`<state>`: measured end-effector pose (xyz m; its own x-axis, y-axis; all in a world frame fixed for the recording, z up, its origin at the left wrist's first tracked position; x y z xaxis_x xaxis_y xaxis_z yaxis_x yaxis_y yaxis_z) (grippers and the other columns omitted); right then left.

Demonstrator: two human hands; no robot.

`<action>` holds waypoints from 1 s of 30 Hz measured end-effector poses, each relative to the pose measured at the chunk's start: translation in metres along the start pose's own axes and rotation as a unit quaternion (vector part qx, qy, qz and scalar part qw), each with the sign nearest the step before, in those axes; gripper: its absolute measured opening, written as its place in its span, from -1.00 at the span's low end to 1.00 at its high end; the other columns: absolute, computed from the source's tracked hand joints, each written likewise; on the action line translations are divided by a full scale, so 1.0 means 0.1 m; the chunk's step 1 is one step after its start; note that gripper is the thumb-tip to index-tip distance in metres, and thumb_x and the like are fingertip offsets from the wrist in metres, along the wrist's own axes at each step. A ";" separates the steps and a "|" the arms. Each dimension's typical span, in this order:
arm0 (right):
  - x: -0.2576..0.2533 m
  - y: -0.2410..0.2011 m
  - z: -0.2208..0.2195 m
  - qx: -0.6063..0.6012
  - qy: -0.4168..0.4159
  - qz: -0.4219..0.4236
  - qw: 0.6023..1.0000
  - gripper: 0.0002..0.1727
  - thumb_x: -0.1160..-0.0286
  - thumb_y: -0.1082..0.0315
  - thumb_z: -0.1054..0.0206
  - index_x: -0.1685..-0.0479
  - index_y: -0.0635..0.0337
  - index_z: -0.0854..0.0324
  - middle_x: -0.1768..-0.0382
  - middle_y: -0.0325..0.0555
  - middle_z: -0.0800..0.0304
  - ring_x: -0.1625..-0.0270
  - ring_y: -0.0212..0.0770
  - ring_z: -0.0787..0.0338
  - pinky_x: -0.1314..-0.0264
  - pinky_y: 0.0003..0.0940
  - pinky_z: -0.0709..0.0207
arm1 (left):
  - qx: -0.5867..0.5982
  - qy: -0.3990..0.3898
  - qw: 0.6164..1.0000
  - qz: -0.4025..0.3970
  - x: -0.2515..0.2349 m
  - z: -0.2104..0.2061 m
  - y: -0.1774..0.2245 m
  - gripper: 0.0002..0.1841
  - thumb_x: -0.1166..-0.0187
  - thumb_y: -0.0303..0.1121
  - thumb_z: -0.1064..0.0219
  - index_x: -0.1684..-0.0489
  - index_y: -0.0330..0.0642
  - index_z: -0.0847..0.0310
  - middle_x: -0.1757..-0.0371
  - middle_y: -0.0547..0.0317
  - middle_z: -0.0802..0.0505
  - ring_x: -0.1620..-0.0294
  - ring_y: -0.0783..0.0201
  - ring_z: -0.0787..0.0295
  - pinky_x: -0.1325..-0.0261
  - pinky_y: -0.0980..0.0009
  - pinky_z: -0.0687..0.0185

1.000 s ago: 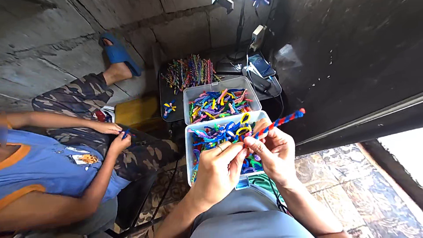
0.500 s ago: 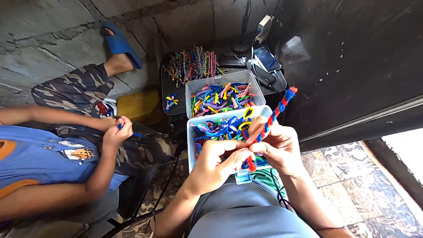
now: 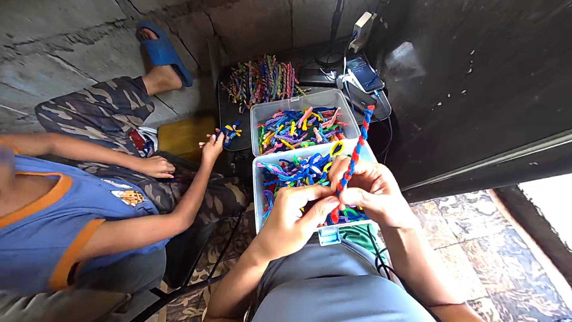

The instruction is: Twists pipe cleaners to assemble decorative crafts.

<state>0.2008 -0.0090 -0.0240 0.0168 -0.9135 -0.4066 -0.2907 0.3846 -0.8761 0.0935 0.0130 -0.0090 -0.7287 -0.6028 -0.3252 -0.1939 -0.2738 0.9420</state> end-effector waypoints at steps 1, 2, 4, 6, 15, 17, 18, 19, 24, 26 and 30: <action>0.00 -0.01 -0.04 -0.020 -0.039 0.009 0.999 -0.88 -0.54 0.15 -0.47 0.18 -0.06 -0.77 0.13 -0.52 -0.77 0.12 -0.64 -0.75 0.07 -0.69 -0.69 | 0.075 -0.025 0.996 0.032 0.00 -0.03 -0.04 -0.82 -0.72 -0.48 -0.20 0.16 -0.29 -0.75 0.42 0.58 -0.73 0.48 0.88 -0.44 0.43 0.88 -0.32; 0.00 -0.03 -0.06 -0.035 -0.060 0.025 0.997 -0.87 -0.57 0.17 -0.45 0.14 -0.02 -0.79 0.10 -0.49 -0.79 0.08 -0.63 -0.76 0.03 -0.68 -0.69 | 0.133 -0.050 0.988 0.056 0.00 -0.06 -0.07 -0.82 -0.72 -0.48 -0.20 0.16 -0.23 -0.76 0.43 0.63 -0.73 0.51 0.90 -0.41 0.48 0.89 -0.27; 0.00 -0.06 -0.07 -0.046 -0.053 0.054 0.996 -0.91 -0.57 0.22 -0.45 0.17 -0.01 -0.81 0.17 -0.50 -0.81 0.11 -0.64 -0.75 0.05 -0.71 -0.64 | 0.183 -0.085 0.977 0.074 0.00 -0.12 -0.08 -0.82 -0.72 -0.47 -0.20 0.17 -0.20 -0.77 0.44 0.66 -0.73 0.52 0.92 -0.40 0.50 0.91 -0.24; 0.01 -0.06 -0.04 -0.044 -0.015 0.061 0.997 -0.95 -0.54 0.25 -0.47 0.26 -0.05 -0.79 0.27 -0.53 -0.75 0.17 -0.67 -0.70 0.11 -0.74 -0.59 | 0.141 -0.072 0.986 0.054 0.00 -0.11 -0.05 -0.83 -0.72 -0.47 -0.22 0.15 -0.26 -0.77 0.39 0.61 -0.77 0.47 0.92 -0.44 0.44 0.91 -0.30; 0.12 -0.08 0.10 0.137 0.202 0.048 0.969 -0.80 -0.42 0.41 -0.44 0.44 -0.12 -0.58 0.37 -0.57 -0.64 0.37 -0.68 -0.66 0.25 -0.72 -0.67 | -0.435 0.141 0.882 -0.115 0.13 -0.03 0.28 -0.74 -0.63 -0.37 -0.28 0.32 -0.33 -0.86 0.49 0.04 -0.82 0.51 0.38 -0.69 0.39 0.57 -0.51; 0.09 -0.01 0.10 0.091 0.175 0.005 0.980 -0.81 -0.45 0.39 -0.44 0.42 -0.14 -0.59 0.41 -0.57 -0.68 0.40 -0.66 -0.68 0.26 -0.71 -0.67 | -0.321 0.117 0.936 -0.083 0.11 0.03 0.20 -0.74 -0.65 -0.41 -0.25 0.29 -0.39 -0.84 0.44 0.11 -0.85 0.44 0.58 -0.66 0.29 0.73 -0.53; 0.06 0.03 0.08 0.053 0.141 -0.011 0.988 -0.84 -0.48 0.36 -0.43 0.37 -0.14 -0.61 0.41 -0.56 -0.71 0.39 -0.66 -0.71 0.26 -0.71 -0.67 | -0.228 0.092 0.967 -0.062 0.09 0.05 0.15 -0.75 -0.67 -0.45 -0.23 0.27 -0.44 -0.81 0.42 0.18 -0.83 0.43 0.70 -0.61 0.29 0.80 -0.50; 0.04 0.05 0.04 0.015 0.095 -0.017 0.995 -0.91 -0.53 0.31 -0.43 0.28 -0.13 -0.63 0.34 -0.54 -0.76 0.34 -0.66 -0.73 0.24 -0.71 -0.68 | -0.124 0.064 0.990 -0.034 0.06 0.05 0.08 -0.77 -0.69 -0.49 -0.20 0.25 -0.43 -0.78 0.40 0.30 -0.80 0.43 0.79 -0.53 0.33 0.84 -0.44; 0.00 -0.01 -0.10 -0.067 -0.031 0.040 0.996 -0.87 -0.63 0.21 -0.38 0.08 -0.03 -0.81 0.06 -0.46 -0.80 0.06 -0.62 -0.75 0.01 -0.69 -0.67 | 0.269 -0.054 0.955 0.114 0.03 -0.13 -0.14 -0.77 -0.72 -0.45 -0.20 0.27 -0.10 -0.80 0.49 0.67 -0.72 0.60 0.90 -0.36 0.58 0.89 -0.21; 0.02 -0.06 -0.05 -0.042 0.010 0.063 0.997 -0.92 -0.57 0.26 -0.43 0.28 -0.04 -0.79 0.22 -0.50 -0.78 0.11 -0.64 -0.72 0.04 -0.71 -0.61 | 0.267 -0.060 0.955 0.116 0.03 -0.16 -0.15 -0.79 -0.72 -0.44 -0.22 0.25 -0.10 -0.79 0.50 0.68 -0.70 0.60 0.90 -0.36 0.58 0.89 -0.19; 0.08 -0.16 0.04 0.090 0.111 0.081 0.986 -0.80 -0.49 0.35 -0.44 0.47 -0.08 -0.58 0.36 -0.53 -0.58 0.27 -0.71 -0.62 0.18 -0.78 -0.58 | 0.004 0.015 1.000 0.011 0.03 -0.01 -0.01 -0.81 -0.69 -0.50 -0.22 0.20 -0.39 -0.77 0.38 0.46 -0.79 0.43 0.85 -0.49 0.37 0.86 -0.39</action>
<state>0.2090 -0.0217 -0.0143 -0.2322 -0.8366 -0.4961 -0.0967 0.5274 -0.8441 0.0923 0.0112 -0.0111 -0.7127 -0.6311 -0.3061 -0.1836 -0.2534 0.9498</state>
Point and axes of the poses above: each hand's wrist, its own x-axis away from the middle knuckle, its own z-axis out of the back of the hand, y = z × x, the point moved 10 cm from there along -x, towards the middle knuckle
